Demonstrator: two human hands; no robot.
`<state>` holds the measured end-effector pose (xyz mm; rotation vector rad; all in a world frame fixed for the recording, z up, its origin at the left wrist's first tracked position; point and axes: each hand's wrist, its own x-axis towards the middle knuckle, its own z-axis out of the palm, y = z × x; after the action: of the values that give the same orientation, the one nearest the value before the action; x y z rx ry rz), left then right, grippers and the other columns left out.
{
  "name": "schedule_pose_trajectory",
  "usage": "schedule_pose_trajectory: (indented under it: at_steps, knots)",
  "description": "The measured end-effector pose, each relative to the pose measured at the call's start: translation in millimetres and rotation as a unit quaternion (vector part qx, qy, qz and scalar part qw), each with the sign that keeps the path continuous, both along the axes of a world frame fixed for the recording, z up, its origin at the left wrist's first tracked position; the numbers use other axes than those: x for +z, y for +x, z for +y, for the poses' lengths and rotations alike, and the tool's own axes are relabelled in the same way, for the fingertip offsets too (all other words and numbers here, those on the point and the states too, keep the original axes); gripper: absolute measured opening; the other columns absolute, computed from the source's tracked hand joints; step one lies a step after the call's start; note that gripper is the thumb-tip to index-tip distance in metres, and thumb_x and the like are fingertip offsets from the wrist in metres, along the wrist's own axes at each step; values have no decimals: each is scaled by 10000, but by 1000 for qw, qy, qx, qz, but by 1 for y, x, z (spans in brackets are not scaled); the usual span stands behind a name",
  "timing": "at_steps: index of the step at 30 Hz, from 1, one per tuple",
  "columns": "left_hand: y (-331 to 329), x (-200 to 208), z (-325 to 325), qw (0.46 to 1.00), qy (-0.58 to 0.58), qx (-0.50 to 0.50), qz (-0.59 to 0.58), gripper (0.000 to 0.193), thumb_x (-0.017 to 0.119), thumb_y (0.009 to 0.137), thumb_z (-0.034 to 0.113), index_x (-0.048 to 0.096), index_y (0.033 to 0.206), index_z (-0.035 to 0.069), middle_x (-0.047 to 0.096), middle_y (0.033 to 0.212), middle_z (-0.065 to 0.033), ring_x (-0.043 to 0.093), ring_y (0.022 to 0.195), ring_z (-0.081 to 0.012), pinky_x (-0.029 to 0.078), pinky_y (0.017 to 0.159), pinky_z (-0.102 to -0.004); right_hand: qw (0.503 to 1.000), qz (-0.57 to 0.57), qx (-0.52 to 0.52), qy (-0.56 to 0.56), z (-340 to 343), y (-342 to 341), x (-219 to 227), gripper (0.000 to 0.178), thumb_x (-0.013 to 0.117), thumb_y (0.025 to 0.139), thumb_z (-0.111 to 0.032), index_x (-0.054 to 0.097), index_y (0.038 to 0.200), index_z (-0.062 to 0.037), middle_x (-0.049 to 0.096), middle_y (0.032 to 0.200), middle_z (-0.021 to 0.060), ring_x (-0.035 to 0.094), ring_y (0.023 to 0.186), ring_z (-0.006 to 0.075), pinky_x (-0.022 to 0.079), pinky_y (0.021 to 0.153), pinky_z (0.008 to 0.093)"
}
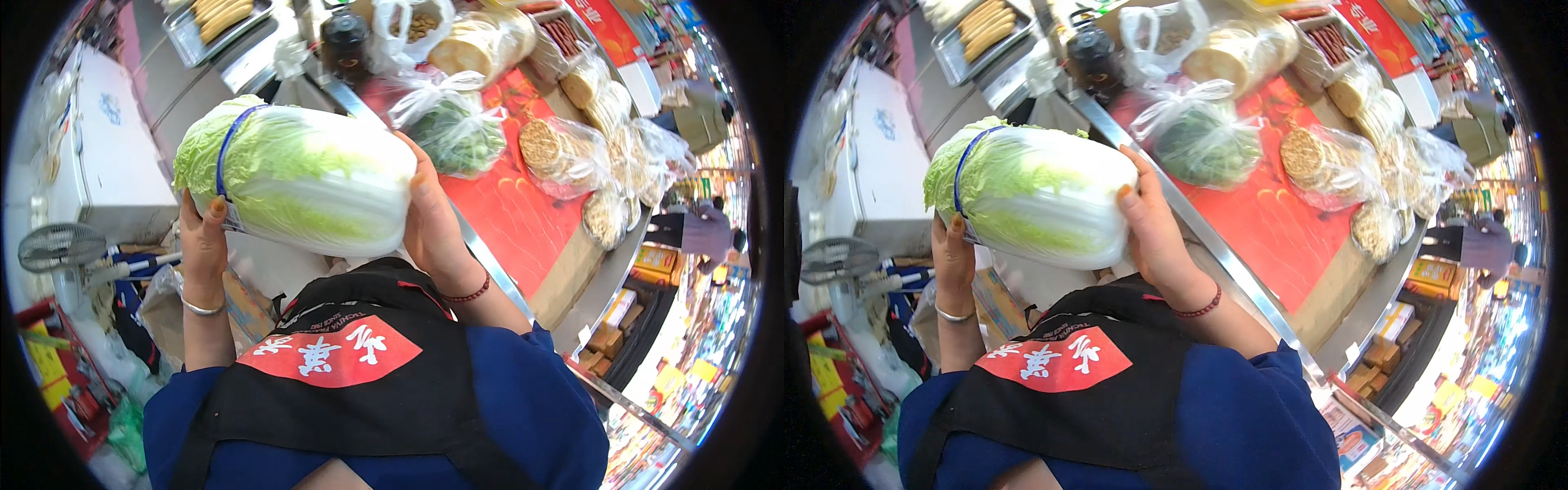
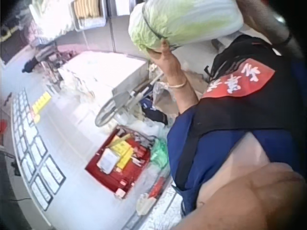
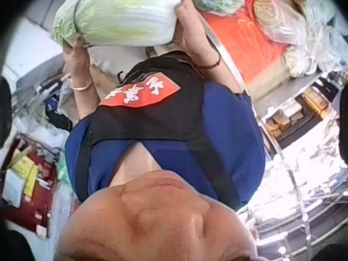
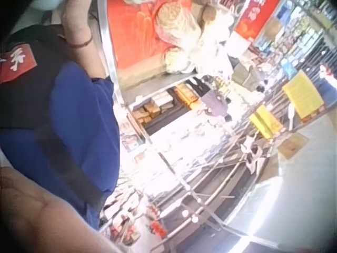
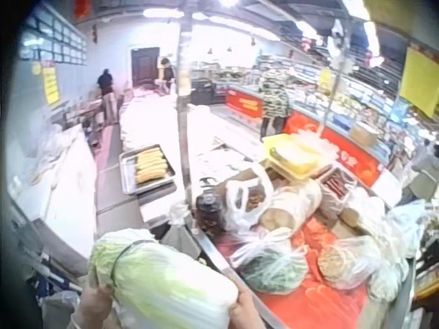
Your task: The person weighs and bags produce at a checkout counter, then moves to a display counter to arrange packaged snacks and crackers. They handle a cabbage and other items, place them on a scale, and later restock shelves by aligning snack packages.
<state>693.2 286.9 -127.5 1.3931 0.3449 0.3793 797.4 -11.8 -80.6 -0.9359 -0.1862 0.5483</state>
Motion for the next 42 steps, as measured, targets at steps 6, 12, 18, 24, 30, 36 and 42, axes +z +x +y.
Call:
schedule_pose_trajectory:
  at_steps: [6, 12, 18, 24, 30, 36, 42]
  knots:
    - [80, 71, -100, 987, 106, -118, 33, 702, 823, 815, 147, 437, 1376, -20, 591, 1239, -101, 599, 1094, -174, 493, 950, -302, 986, 93, -124, 62, -79, 20, -20, 719, 339, 1029, -575, 333, 1496, -28, 459, 1474, 159, 473, 1340, 289, 399, 1106, 444]
    - [158, 79, -220, 941, 81, -326, -31, 836, 821, 814, 183, 353, 1468, -45, 558, 1329, -149, 545, 1231, -228, 443, 1041, -360, 940, 198, -269, 72, -192, 21, -62, 746, 357, 992, -631, 445, 1447, -46, 540, 1412, 158, 555, 1257, 316, 456, 1057, 462]
    - [236, 21, -330, 887, 242, -387, -72, 878, 774, 813, 450, 419, 1428, -66, 545, 1341, -278, 546, 1249, -366, 425, 1057, -404, 896, 253, -354, 95, -254, 11, -81, 632, 360, 997, -572, 466, 1451, -145, 535, 1437, 78, 523, 1295, 333, 436, 1071, 528]
    - [274, -32, -376, 867, 229, -441, 32, 818, 768, 807, 422, 465, 1420, -27, 581, 1322, -240, 575, 1226, -312, 441, 1045, -368, 875, 342, -341, 41, -282, -3, -126, 564, 299, 1030, -497, 472, 1436, -146, 532, 1437, 68, 509, 1312, 310, 390, 1097, 557]
    - [286, -55, -388, 862, 193, -467, 34, 516, 677, 929, 211, 530, 1403, 69, 609, 1324, -130, 558, 1228, -208, 445, 1031, -348, 840, 393, -256, -271, -285, -11, -157, 429, 347, 1014, -287, 535, 1238, 26, 616, 1135, 187, 611, 1054, 295, 511, 891, 555]
    - [250, -33, -350, 887, 214, -408, -27, 403, 646, 947, 162, 575, 1327, 51, 621, 1286, -119, 572, 1216, -202, 470, 1009, -366, 879, 256, -288, -281, -298, 8, -154, 479, 411, 1030, -423, 549, 1301, -52, 650, 1134, 85, 623, 1040, 212, 518, 840, 377]
    - [196, -41, -299, 840, 283, -460, 56, 346, 624, 939, 94, 585, 1271, 1, 673, 1124, -112, 663, 1026, -200, 524, 900, -330, 905, 282, -296, -119, -291, 26, -166, 692, 375, 1021, -591, 386, 1495, -87, 468, 1497, 111, 479, 1346, 266, 395, 1122, 438]
